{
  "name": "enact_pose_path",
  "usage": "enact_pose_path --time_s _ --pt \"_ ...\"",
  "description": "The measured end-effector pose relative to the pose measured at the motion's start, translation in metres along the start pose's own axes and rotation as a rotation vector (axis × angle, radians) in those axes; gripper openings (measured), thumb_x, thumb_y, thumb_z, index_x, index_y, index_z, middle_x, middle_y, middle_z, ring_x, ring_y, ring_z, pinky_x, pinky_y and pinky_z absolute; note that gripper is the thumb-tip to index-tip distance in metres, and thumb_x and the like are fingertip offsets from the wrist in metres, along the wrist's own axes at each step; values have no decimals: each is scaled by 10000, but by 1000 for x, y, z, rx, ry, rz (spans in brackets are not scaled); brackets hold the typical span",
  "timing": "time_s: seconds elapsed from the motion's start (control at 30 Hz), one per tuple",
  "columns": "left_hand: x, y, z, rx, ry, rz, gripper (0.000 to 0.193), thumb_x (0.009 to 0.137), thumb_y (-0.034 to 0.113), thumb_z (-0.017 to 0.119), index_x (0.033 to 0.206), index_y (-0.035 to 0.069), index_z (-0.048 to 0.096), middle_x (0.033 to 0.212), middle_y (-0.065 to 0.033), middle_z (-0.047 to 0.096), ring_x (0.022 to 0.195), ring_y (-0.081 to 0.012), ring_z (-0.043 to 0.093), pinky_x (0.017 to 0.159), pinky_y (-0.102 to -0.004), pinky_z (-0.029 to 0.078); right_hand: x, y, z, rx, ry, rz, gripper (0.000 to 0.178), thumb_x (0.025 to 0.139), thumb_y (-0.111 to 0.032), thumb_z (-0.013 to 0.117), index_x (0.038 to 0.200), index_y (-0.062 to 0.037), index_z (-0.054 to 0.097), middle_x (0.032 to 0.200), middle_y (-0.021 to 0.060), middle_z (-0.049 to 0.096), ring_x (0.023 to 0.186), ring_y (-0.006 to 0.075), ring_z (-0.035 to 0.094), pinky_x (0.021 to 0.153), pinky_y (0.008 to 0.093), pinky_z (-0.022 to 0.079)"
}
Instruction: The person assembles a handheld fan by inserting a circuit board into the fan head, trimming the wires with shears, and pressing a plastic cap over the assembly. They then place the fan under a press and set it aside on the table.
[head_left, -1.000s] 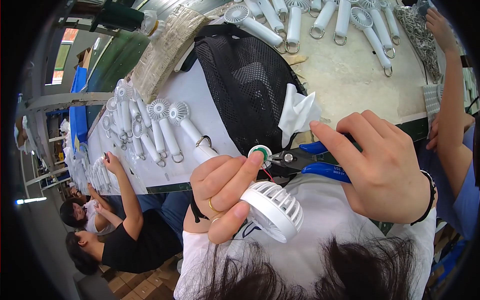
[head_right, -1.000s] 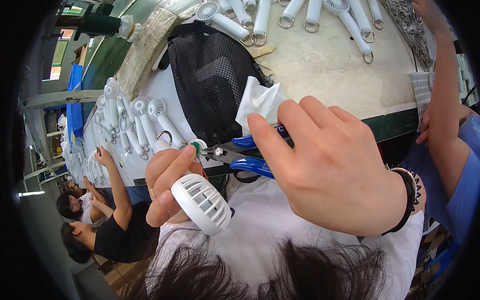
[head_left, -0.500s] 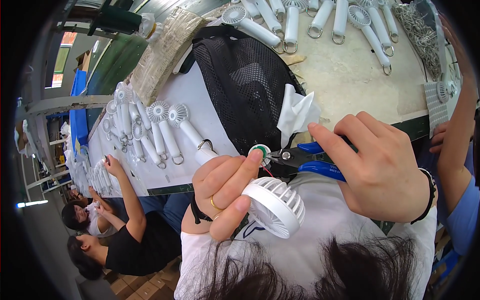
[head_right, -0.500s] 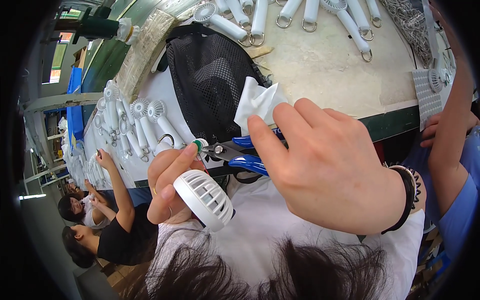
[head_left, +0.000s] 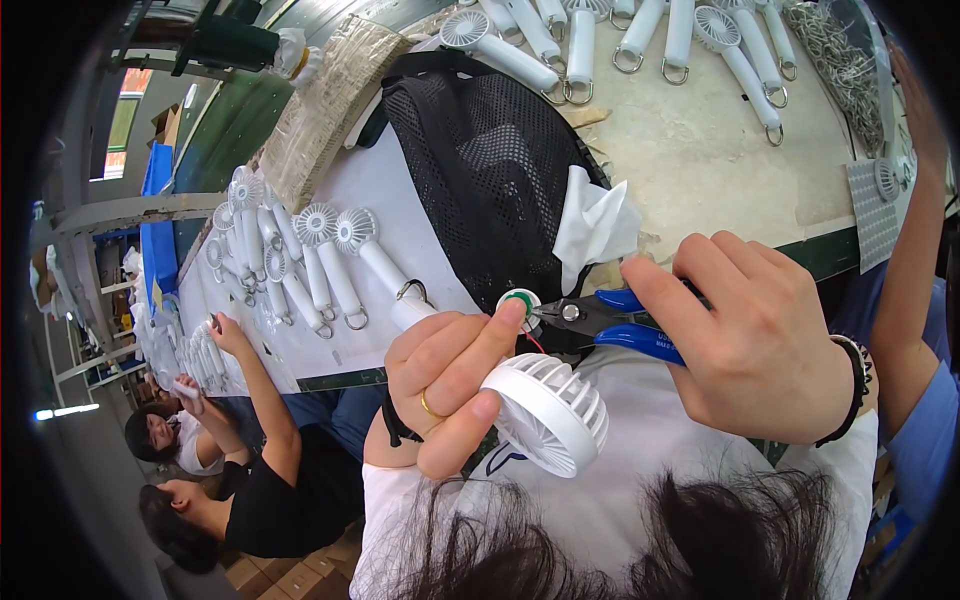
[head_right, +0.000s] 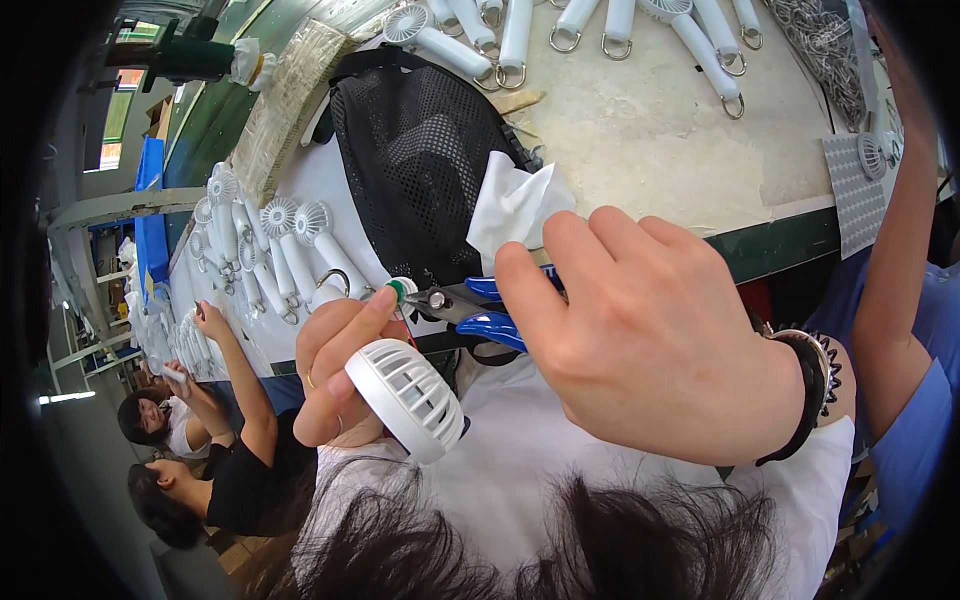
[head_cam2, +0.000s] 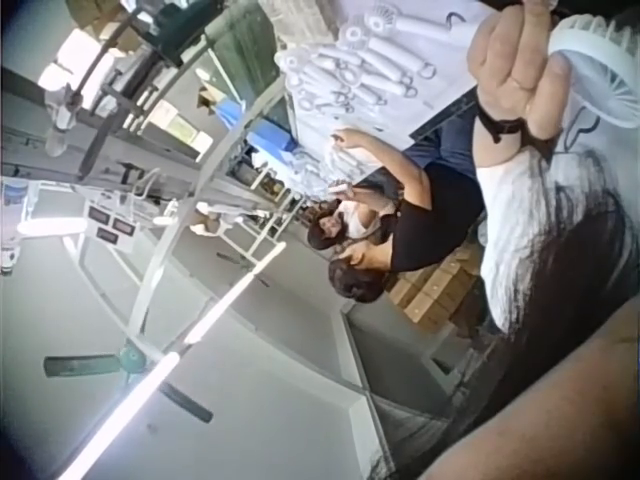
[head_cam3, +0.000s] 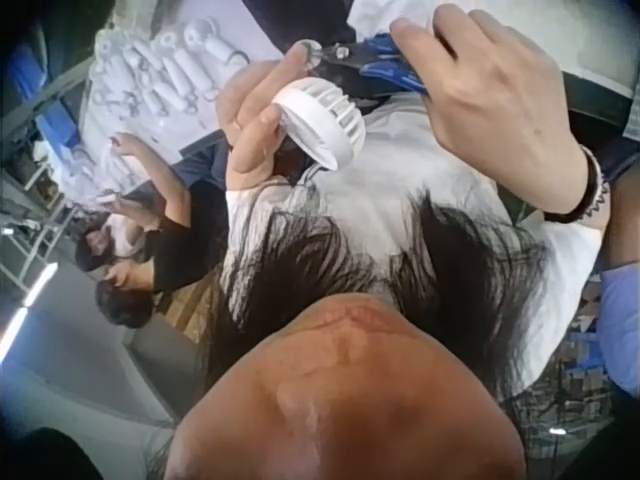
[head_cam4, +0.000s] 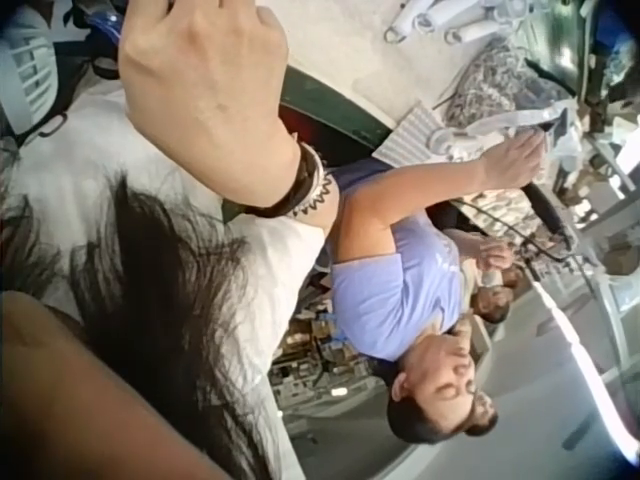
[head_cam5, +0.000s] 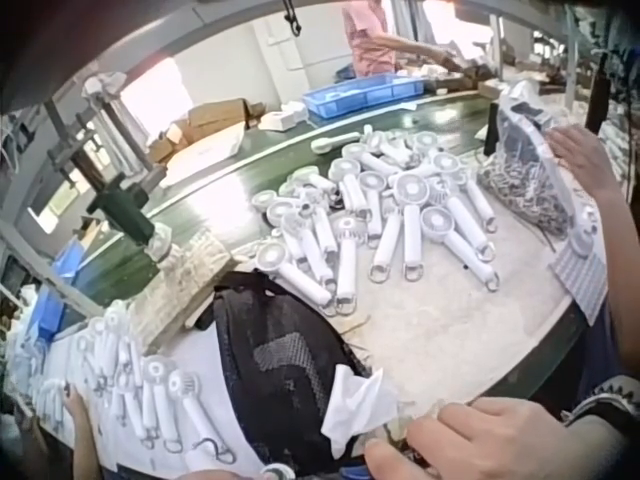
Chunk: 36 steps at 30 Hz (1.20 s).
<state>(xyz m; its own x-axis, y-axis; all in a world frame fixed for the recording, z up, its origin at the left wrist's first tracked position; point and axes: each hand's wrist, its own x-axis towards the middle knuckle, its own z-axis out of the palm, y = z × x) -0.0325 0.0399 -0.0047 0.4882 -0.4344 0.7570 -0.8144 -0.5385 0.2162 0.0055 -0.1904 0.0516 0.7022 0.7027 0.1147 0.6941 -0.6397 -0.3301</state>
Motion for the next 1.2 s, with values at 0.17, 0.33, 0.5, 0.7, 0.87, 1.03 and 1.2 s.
enact_pose_path --time_s 0.17,0.33,0.5,0.7,0.87,1.03,1.2 --pt "-2 3 -3 19 -20 -39 553 665 -16 695 1032 47 286 988 -250 582 700 -237 563 512 -286 495 -1 -1 3 5 -10 7 438 515 -3 591 953 -2 581 699 74 450 581 216 482 499 313 385" --pt "-3 -1 -2 -71 -9 -27 546 661 -14 700 1021 48 295 989 -256 584 698 -233 565 509 -286 493 -2 -1 4 -9 30 0 425 524 0 584 949 -6 581 686 67 447 558 211 479 494 311 384" --pt "-2 1 -5 -37 0 -104 591 670 -35 688 1069 91 270 927 -266 600 665 -248 537 497 -262 454 -1 -1 2 -23 68 -5 406 530 -1 584 936 -12 591 679 62 455 558 205 481 491 306 382" --pt "0 7 -10 -94 -58 -194 551 687 -58 665 1048 72 270 900 -257 608 659 -244 535 540 -290 452 -1 -2 5 -33 154 17 397 531 -4 590 928 -18 600 686 61 466 571 202 484 494 303 385" --pt "-7 7 -2 -127 113 -247 484 649 14 678 980 80 331 1012 -244 595 662 -235 566 504 -282 483 -2 -2 4 -36 179 8 410 537 -1 587 946 -22 603 690 61 467 585 202 491 506 302 397" --pt "-13 1 -4 -243 94 -193 508 639 4 680 989 85 320 1019 -228 599 673 -228 565 522 -271 484 -3 -3 3 -52 205 4 414 540 -8 591 954 -22 609 688 61 466 588 202 494 510 302 401" --pt "-8 4 -4 -219 74 -229 575 598 -32 705 963 97 280 1013 -203 609 686 -225 563 544 -257 480 -3 0 2 -61 215 -6 412 541 -21 596 952 -23 616 682 58 461 581 201 489 506 302 397"
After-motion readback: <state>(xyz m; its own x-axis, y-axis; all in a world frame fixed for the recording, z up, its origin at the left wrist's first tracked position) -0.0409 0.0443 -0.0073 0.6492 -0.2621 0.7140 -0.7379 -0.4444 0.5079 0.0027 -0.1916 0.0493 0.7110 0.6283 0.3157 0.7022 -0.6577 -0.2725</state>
